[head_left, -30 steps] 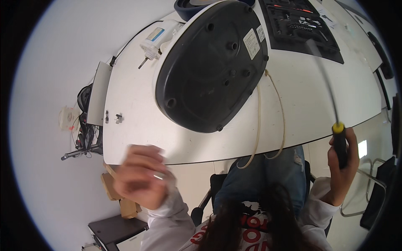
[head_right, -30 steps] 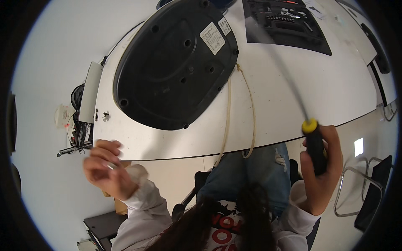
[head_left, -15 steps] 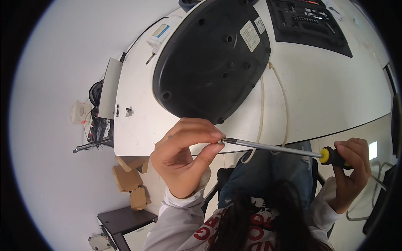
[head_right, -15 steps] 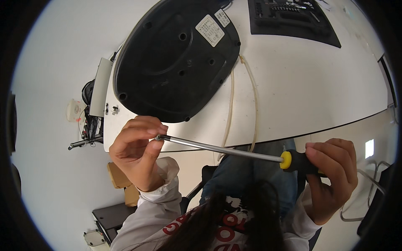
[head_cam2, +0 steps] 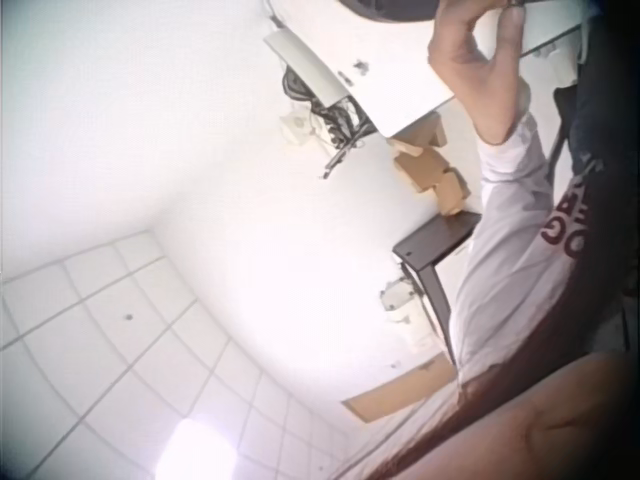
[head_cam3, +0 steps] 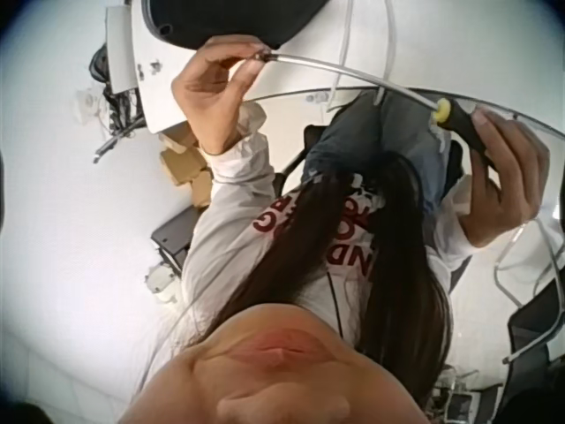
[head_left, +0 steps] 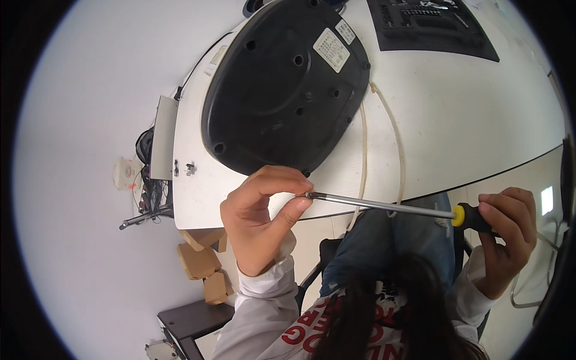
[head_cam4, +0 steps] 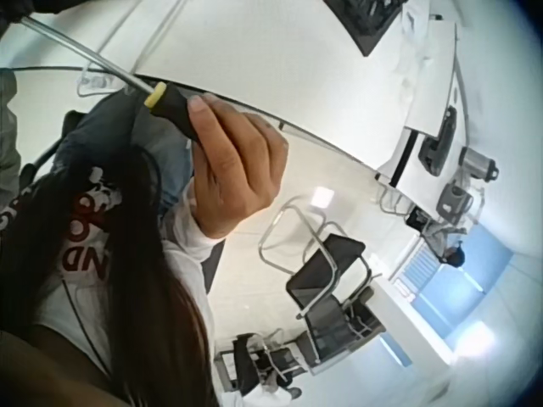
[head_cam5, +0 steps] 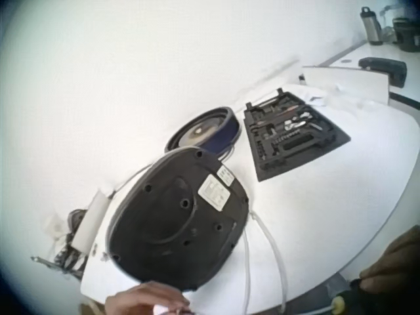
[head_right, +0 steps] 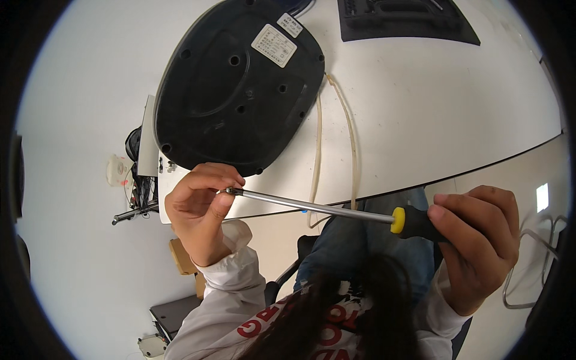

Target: The person uses a screwdriver to tighten screws on the underside of a black plastic device base. They repeatedly pick up screws from the table, align them with screw holes, and turn the screwdriver to secure them. The device remains on the table throughout the process.

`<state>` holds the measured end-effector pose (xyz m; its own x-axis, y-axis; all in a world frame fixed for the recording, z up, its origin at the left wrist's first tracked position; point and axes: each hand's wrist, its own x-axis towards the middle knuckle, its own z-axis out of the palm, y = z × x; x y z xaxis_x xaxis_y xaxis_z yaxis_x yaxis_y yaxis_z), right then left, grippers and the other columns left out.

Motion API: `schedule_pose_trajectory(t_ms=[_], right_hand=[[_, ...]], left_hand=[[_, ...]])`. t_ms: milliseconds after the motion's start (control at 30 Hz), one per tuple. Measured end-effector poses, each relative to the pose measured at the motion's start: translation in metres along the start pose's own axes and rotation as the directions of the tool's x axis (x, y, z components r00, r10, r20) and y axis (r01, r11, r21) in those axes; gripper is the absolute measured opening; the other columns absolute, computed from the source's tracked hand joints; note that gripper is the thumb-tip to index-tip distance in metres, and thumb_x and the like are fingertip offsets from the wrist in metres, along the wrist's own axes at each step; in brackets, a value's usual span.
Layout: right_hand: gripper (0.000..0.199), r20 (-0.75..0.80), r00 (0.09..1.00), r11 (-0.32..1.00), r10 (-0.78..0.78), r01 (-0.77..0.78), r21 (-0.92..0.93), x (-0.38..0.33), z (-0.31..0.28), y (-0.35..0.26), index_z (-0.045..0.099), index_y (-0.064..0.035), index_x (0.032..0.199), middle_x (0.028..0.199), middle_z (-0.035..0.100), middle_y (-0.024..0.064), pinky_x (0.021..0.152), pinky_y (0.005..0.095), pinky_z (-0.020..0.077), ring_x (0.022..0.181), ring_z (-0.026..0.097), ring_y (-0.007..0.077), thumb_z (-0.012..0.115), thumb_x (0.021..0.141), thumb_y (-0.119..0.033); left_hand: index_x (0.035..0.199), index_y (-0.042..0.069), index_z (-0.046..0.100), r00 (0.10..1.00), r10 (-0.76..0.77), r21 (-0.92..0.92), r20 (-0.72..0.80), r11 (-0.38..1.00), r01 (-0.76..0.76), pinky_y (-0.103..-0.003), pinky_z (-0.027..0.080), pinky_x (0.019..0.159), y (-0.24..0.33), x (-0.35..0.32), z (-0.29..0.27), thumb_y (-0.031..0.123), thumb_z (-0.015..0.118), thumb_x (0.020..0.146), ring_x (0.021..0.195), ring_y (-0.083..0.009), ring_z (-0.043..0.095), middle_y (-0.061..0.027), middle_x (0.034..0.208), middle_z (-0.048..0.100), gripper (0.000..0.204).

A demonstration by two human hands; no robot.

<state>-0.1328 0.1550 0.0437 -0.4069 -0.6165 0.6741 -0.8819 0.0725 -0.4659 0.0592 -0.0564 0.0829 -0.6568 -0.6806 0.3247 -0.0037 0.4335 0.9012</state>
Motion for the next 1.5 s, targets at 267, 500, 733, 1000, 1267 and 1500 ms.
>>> schedule_pose_trajectory(t_ms=[267,500,733,1000,1267,1500], right_hand=[[0.034,0.037,0.999,0.996,0.017,-0.020,0.083,-0.001,0.004,0.001,0.066,-0.0103,0.088,0.080,0.063,0.0085,0.052,0.0241,0.0454,0.069,0.057,0.0216,0.073,0.056,-0.004],[0.044,0.211,0.977,0.964,0.023,-0.078,0.256,-0.007,0.003,0.007,0.065,-0.0117,0.098,0.086,0.061,0.0086,0.053,0.0237,0.0471,0.070,0.058,0.0184,0.078,0.055,-0.008],[0.054,0.121,0.982,0.983,0.145,-0.157,0.098,-0.012,-0.004,0.022,0.061,-0.0067,0.105,0.098,0.048,0.0112,0.056,0.0237,0.0466,0.074,0.055,0.0176,0.071,0.052,0.002],[0.055,0.090,0.980,0.975,0.176,-0.186,0.120,-0.009,0.012,0.013,0.063,-0.0045,0.101,0.094,0.052,0.0106,0.059,0.0248,0.0484,0.077,0.056,0.0193,0.071,0.048,0.006],[0.048,0.012,0.993,0.963,0.118,-0.117,0.244,-0.006,0.030,0.011,0.065,-0.0046,0.095,0.091,0.055,0.0094,0.056,0.0258,0.0470,0.073,0.056,0.0196,0.075,0.048,0.001],[0.044,0.034,0.996,0.963,0.082,-0.088,0.257,-0.007,0.033,0.013,0.065,-0.0046,0.095,0.091,0.056,0.0097,0.057,0.0262,0.0467,0.073,0.057,0.0197,0.076,0.053,0.001]], left_hand=[[0.081,-0.002,0.063,0.996,0.012,-0.268,0.092,0.963,0.013,-0.031,0.047,0.063,-0.017,0.002,-0.007,0.003,0.072,0.069,0.068,-0.0223,0.060,-0.0140,0.075,0.062,0.016],[0.095,-0.002,0.060,0.999,-0.017,-0.434,0.029,0.901,0.028,-0.027,0.045,0.051,-0.036,-0.007,-0.008,0.033,0.072,0.075,0.062,-0.0202,0.057,-0.0120,0.073,0.059,0.042],[0.103,-0.003,0.056,0.869,0.299,0.441,-0.394,0.891,-0.107,-0.025,0.045,0.059,-0.053,-0.028,0.005,0.016,0.067,0.077,0.062,-0.0135,0.052,-0.0081,0.075,0.057,0.034],[0.134,0.003,0.024,0.780,0.317,0.371,-0.540,0.921,-0.117,-0.036,0.035,0.097,-0.076,-0.008,0.021,0.013,0.064,0.079,0.117,-0.0241,0.037,-0.0147,0.129,0.035,0.069],[0.138,0.003,0.019,0.862,0.090,0.162,-0.499,0.987,-0.009,-0.036,0.027,0.105,-0.074,0.003,0.027,0.008,0.067,0.078,0.125,-0.0271,0.033,-0.0164,0.139,0.026,0.077],[0.138,0.004,0.021,0.851,0.084,0.150,-0.518,0.989,-0.006,-0.036,0.030,0.104,-0.072,0.003,0.032,0.006,0.066,0.078,0.124,-0.0259,0.034,-0.0156,0.138,0.028,0.075]])
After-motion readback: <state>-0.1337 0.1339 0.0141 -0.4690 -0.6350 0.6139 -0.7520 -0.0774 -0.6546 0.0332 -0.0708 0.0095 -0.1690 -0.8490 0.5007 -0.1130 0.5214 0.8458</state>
